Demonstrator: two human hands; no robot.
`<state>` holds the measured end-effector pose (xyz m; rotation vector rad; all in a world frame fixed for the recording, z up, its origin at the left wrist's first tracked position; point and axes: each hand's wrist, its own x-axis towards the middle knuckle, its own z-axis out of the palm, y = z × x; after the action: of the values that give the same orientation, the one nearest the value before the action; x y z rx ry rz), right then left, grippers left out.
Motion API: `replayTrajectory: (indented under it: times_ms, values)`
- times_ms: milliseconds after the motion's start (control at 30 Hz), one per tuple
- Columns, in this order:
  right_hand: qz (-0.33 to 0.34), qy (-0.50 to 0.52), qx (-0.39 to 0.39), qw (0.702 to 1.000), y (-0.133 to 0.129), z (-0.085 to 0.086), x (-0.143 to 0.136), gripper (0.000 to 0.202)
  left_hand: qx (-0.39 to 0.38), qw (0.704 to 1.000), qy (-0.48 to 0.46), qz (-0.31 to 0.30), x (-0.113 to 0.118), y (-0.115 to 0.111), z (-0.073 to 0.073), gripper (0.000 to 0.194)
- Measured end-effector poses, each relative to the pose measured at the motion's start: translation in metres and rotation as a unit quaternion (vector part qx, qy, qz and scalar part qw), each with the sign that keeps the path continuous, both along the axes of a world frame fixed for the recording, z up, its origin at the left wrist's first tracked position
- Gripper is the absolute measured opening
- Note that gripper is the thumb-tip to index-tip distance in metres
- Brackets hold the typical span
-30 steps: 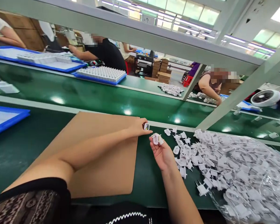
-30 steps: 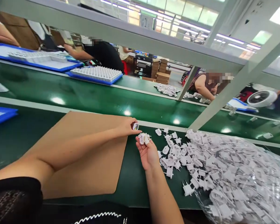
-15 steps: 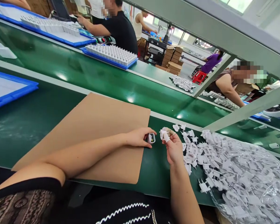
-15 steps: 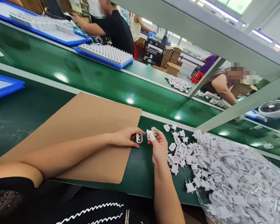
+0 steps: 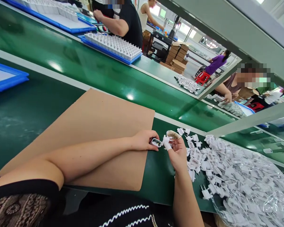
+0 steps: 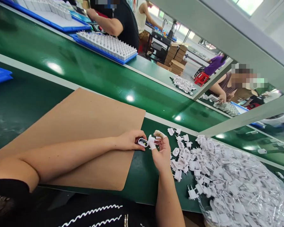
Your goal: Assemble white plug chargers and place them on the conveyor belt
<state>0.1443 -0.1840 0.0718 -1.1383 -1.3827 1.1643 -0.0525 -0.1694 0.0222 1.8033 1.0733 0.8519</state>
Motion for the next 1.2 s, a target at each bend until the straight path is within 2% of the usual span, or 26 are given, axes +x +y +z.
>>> replayTrajectory:
  times_ms: [133,233,333,500,800,1033,1200]
  values:
    - [-0.006,-0.018,0.004,1.0,-0.002,0.0,0.0,0.043,0.0,1.0,0.005,0.008,0.0,0.0,0.002,0.044]
    - [-0.011,-0.09,0.037,0.995,-0.004,0.001,0.001,0.031,0.004,1.0,-0.002,0.0,0.0,0.0,0.003,0.041]
    - [0.005,-0.181,0.102,0.978,-0.006,0.001,0.002,0.025,-0.006,1.0,-0.009,-0.007,-0.001,0.001,0.001,0.035]
    - [0.056,-0.283,0.19,0.939,-0.006,-0.005,0.003,0.031,-0.001,1.0,-0.022,-0.012,-0.001,0.002,0.0,0.034]
    - [0.023,-0.269,0.196,0.943,-0.009,-0.012,0.001,0.025,0.0,1.0,-0.022,-0.011,-0.001,0.002,0.002,0.033]
    - [0.067,-0.334,0.273,0.9,-0.007,-0.01,-0.002,0.03,-0.012,1.0,-0.023,-0.012,-0.002,0.002,-0.002,0.033]
    - [0.062,-0.357,0.317,0.876,-0.009,-0.013,-0.001,0.038,-0.011,0.999,-0.022,-0.02,-0.002,0.003,0.0,0.033]
